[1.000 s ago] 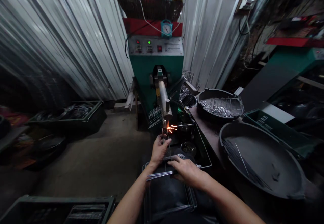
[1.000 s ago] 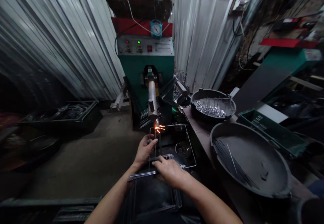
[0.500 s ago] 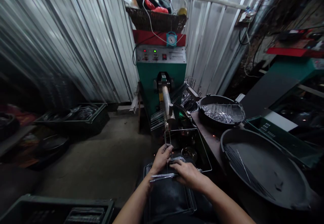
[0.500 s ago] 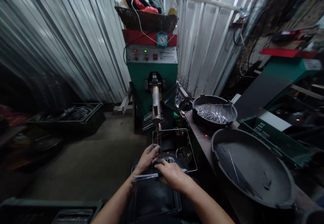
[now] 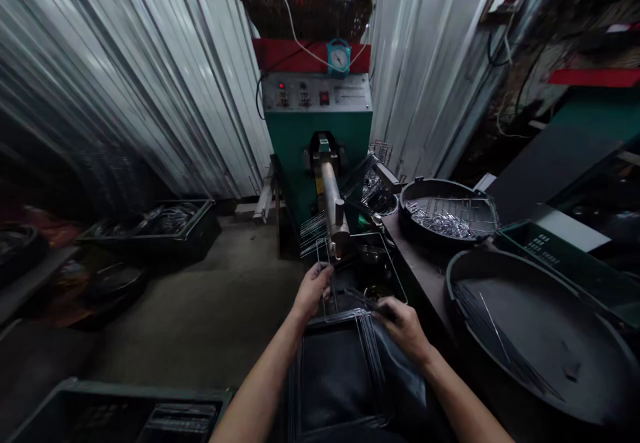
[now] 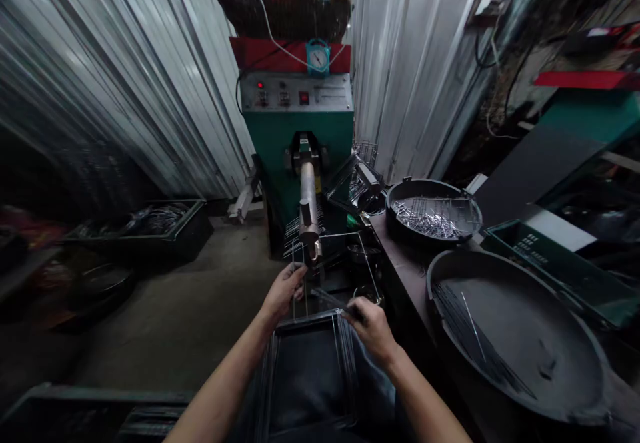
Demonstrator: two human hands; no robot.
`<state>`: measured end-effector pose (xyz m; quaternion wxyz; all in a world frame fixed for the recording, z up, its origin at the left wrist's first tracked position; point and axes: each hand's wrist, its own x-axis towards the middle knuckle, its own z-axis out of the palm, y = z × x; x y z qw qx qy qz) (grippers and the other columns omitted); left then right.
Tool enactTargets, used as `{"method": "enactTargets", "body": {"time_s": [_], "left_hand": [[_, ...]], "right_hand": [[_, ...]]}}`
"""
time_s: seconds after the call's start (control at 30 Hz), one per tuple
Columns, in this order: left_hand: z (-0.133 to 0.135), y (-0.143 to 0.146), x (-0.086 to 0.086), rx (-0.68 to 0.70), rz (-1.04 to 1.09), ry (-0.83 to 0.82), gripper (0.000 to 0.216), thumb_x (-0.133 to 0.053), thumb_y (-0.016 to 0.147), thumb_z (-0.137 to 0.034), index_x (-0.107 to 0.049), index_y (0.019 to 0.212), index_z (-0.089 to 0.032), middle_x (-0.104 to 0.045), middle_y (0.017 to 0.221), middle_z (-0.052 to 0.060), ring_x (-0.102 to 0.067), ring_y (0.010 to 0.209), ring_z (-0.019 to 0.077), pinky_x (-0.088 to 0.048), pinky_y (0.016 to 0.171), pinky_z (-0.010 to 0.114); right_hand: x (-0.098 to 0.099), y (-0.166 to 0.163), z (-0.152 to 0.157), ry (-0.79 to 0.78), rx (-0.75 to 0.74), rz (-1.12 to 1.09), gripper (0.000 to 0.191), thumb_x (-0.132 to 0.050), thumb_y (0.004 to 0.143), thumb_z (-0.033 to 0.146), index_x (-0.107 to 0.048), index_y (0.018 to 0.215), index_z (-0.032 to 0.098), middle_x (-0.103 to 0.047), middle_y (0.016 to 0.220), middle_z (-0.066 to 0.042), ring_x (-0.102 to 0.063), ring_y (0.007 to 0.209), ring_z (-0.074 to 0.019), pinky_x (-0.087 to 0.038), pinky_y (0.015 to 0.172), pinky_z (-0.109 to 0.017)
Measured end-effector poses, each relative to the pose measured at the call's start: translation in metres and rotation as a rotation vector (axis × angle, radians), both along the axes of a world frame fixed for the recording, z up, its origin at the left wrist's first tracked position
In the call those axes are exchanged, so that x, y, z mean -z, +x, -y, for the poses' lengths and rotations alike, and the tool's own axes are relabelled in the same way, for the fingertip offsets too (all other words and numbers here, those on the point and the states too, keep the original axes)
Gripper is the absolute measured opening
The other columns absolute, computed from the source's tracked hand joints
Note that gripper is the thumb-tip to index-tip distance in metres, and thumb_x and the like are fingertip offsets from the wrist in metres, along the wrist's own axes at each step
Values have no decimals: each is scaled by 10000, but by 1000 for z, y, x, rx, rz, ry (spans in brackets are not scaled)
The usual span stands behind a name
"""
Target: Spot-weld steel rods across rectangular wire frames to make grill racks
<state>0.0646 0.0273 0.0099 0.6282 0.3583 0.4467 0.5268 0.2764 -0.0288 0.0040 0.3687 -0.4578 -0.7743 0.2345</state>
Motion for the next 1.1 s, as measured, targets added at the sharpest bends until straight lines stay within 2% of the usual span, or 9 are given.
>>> {"method": "enactTargets", "body": {"time_s": [0.23, 0.43, 0.6, 0.73, 0.87, 0.93, 0.97, 1.03, 1.1], "left_hand": [[-70, -4, -9, -53, 94, -7, 355, -674, 561, -387, -427, 710, -180, -347, 398, -118, -258, 263, 10, -132, 299, 142], [-103, -4, -7, -109, 117, -32, 347, -686, 547, -342, -405, 670, -179, -320, 362, -124, -264, 266, 14, -158, 308, 147], [-115, -7, -1, -148, 121, -45, 333, -681, 555, -334, -410, 670, -180, -336, 357, -122, -261, 263, 13, -167, 311, 145], [-116, -8, 5, -177, 90, -58, 318, -672, 566, -346, -422, 660, -173, -334, 356, -119, -281, 265, 18, -189, 312, 149], [-116, -12, 5, -169, 59, -73, 330, -692, 542, -336, -488, 724, -151, -472, 444, -67, -406, 324, 46, -246, 329, 157], [-118, -13, 3, -150, 61, -83, 348, -702, 528, -337, -511, 741, -139, -513, 482, -38, -452, 357, 72, -265, 334, 171], [-120, -13, 3, -148, 67, -83, 350, -704, 526, -339, -515, 740, -136, -510, 479, -36, -451, 356, 76, -265, 333, 176], [-122, -11, 3, -167, 84, -72, 347, -705, 528, -342, -514, 732, -136, -477, 449, -51, -414, 335, 63, -251, 333, 177], [-122, -8, 4, -208, 100, -56, 341, -706, 531, -344, -502, 717, -144, -436, 423, -72, -372, 321, 43, -237, 339, 172]], "right_hand": [[4, -7, -77, 162, 46, -153, 92, -556, 767, 272, -519, 742, 192, -572, 748, -13, -543, 683, -141, -417, 642, -245], [-3, -7, -118, 162, 60, -135, 146, -568, 750, 328, -528, 719, 190, -555, 689, -1, -519, 635, -136, -402, 614, -239], [-5, -10, -134, 161, 37, -96, 159, -562, 748, 338, -524, 707, 190, -532, 646, 16, -488, 594, -120, -386, 581, -221], [-14, -12, -137, 173, 44, 20, 164, -557, 750, 337, -528, 677, 193, -517, 605, 16, -474, 558, -122, -376, 552, -227], [-20, -4, -120, 198, 132, -34, 128, -569, 736, 328, -570, 764, 203, -583, 823, -45, -541, 757, -177, -410, 683, -278], [-7, 5, -102, 135, 301, -176, 196, -594, 712, 333, -569, 858, 205, -580, 900, -60, -537, 837, -198, -418, 723, -304], [4, 9, -92, 65, 425, -277, 248, -614, 690, 341, -558, 888, 201, -582, 865, -53, -541, 813, -197, -429, 697, -305], [34, 19, -71, -157, 622, -558, 324, -668, 628, 341, -536, 886, 194, -571, 756, -16, -544, 689, -158, -437, 563, -248], [66, 28, -53, -462, 713, -929, 285, -655, 630, 344, -524, 827, 186, -512, 612, 27, -482, 494, -97, -334, 366, -169]]}}
